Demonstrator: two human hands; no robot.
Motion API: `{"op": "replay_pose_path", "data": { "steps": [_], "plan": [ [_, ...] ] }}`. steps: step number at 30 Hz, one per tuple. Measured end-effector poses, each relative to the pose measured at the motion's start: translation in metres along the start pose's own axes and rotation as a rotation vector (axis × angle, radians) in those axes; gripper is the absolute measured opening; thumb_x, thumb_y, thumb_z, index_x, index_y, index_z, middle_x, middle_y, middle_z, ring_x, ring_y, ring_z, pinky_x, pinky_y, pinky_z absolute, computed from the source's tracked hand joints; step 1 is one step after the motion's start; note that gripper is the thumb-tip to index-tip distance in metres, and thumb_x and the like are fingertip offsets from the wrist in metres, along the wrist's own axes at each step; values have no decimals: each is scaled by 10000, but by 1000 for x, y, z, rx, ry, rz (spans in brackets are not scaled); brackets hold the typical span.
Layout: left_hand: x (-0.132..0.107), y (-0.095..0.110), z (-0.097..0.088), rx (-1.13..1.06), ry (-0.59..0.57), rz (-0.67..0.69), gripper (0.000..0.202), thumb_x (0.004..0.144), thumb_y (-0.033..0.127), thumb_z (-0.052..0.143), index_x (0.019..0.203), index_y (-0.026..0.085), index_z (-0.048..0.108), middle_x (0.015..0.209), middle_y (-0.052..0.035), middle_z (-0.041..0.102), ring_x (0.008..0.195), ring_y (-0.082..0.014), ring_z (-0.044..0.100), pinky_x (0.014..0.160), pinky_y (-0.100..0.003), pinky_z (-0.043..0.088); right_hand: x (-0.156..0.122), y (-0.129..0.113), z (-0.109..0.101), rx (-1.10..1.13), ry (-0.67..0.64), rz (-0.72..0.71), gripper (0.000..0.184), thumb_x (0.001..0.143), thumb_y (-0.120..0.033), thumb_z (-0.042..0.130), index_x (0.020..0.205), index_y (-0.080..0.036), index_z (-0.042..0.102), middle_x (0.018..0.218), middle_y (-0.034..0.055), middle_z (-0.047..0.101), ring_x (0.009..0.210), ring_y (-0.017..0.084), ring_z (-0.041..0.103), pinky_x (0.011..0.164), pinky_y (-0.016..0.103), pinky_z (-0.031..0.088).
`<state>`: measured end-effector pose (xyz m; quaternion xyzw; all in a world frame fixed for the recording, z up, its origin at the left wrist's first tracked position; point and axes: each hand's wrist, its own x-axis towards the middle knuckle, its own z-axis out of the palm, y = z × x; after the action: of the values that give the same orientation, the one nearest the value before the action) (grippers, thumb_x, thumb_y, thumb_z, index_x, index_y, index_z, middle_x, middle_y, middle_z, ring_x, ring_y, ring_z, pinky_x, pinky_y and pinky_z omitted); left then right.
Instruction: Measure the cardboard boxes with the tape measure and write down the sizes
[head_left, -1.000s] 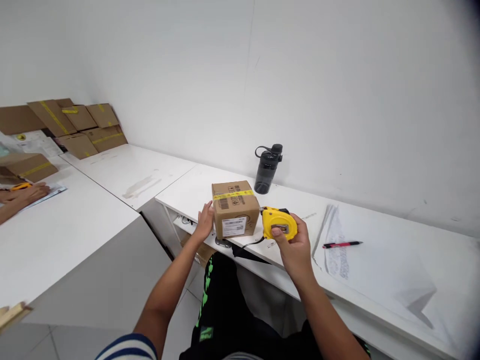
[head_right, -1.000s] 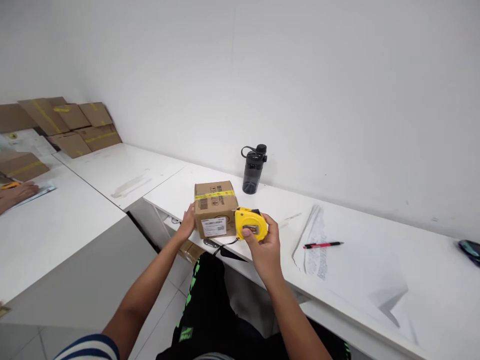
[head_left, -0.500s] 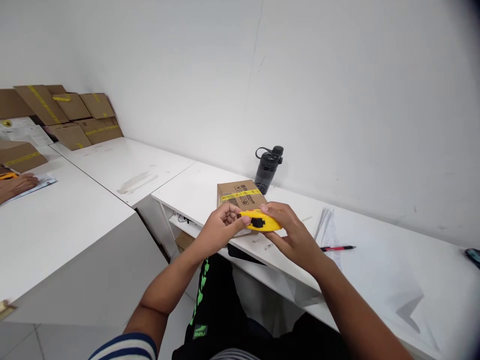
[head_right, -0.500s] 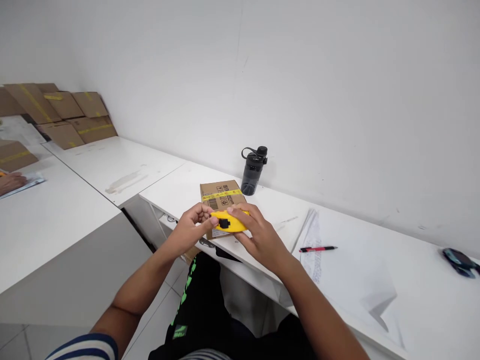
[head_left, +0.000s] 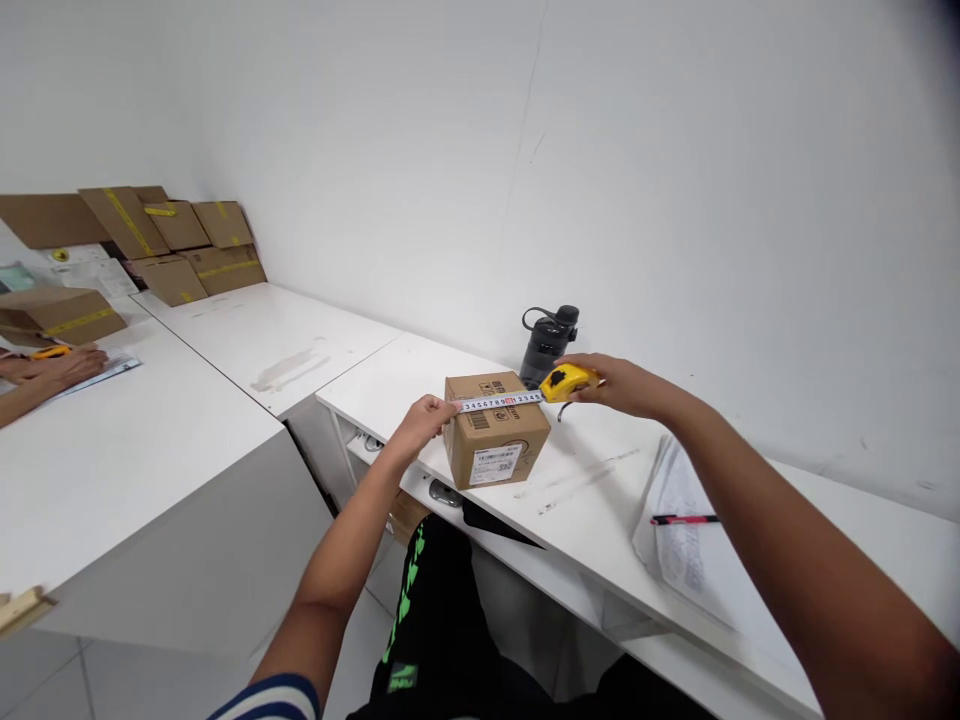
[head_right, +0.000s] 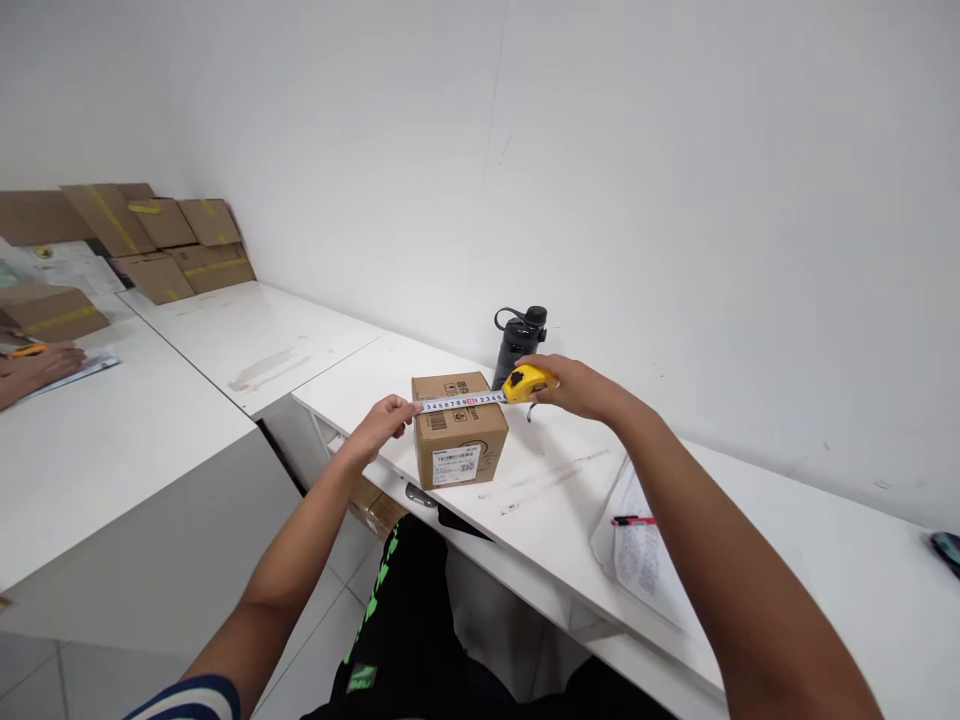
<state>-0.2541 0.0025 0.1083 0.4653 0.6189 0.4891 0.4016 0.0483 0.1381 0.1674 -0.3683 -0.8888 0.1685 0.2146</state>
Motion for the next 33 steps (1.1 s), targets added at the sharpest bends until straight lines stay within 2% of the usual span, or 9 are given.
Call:
{"op": "replay_pose_path", "data": {
  "steps": [3,5,9,12,17,20,22,27,33],
  "plan": [
    [5,-8,15,44,132,-55,472,744,535,658,1013,199,466,1082,-99,601,868,-167,598,663,-254,454,7,-4,10,16,-31,-41,503,769,-251,618,1268,-305,588,1169,59,661,985,253,635,800,392,536],
    [6,-11,23,7,178,-68,553,767,534,635,1158,215,409,1300,-146,513,1080,-213,580,728,-268,480,7,-8,16,-17,1,-59,509,767,-230,610,1272,-290,583,1174,75,648,996,258,628,812,398,530],
    [6,-14,27,-92,150,-67,593,775,534,631,1210,236,359,1423,-156,403,1190,-229,534,760,-264,493,1,-5,24,-48,35,-47,555,797,-244,592,1346,-267,518,1238,107,610,1063,271,608,860,410,514],
    [6,-14,24,-71,173,-52,544,759,537,639,1127,229,383,1304,-128,480,1067,-190,575,726,-245,482,-4,-5,25,-75,63,-71,544,836,-273,563,1373,-269,479,1289,105,582,1081,260,600,851,390,513],
    [0,-7,10,110,150,63,311,790,495,577,786,205,464,815,-5,526,750,-141,509,668,-254,407,-23,-34,18,-424,225,-171,443,890,-229,495,1332,-235,511,1243,125,609,909,250,635,704,379,481],
    [-29,1,3,154,211,208,226,816,402,551,720,207,492,722,14,467,694,-141,440,654,-262,364,-57,-59,19,-613,423,-268,354,912,-185,486,1247,-259,573,1208,114,648,951,255,635,795,418,446],
    [-62,4,4,113,174,266,233,827,407,558,714,215,489,694,19,427,662,-141,399,624,-262,337,-91,-71,27,-632,569,-358,360,906,-152,520,1226,-310,568,1207,88,660,1039,242,625,870,424,431],
    [-135,-10,37,-149,-152,257,348,803,486,635,706,213,442,719,15,417,660,-136,372,616,-254,337,-180,-78,89,-431,733,-513,491,829,-104,612,1236,-360,513,1115,44,671,1007,197,647,883,421,474],
    [-146,-59,107,-321,-402,-103,375,746,494,731,826,199,513,786,22,493,720,-112,464,684,-232,391,-233,-73,186,10,743,-144,528,837,-126,530,1340,-239,417,1096,119,635,947,237,650,767,424,563]
  ]
}}
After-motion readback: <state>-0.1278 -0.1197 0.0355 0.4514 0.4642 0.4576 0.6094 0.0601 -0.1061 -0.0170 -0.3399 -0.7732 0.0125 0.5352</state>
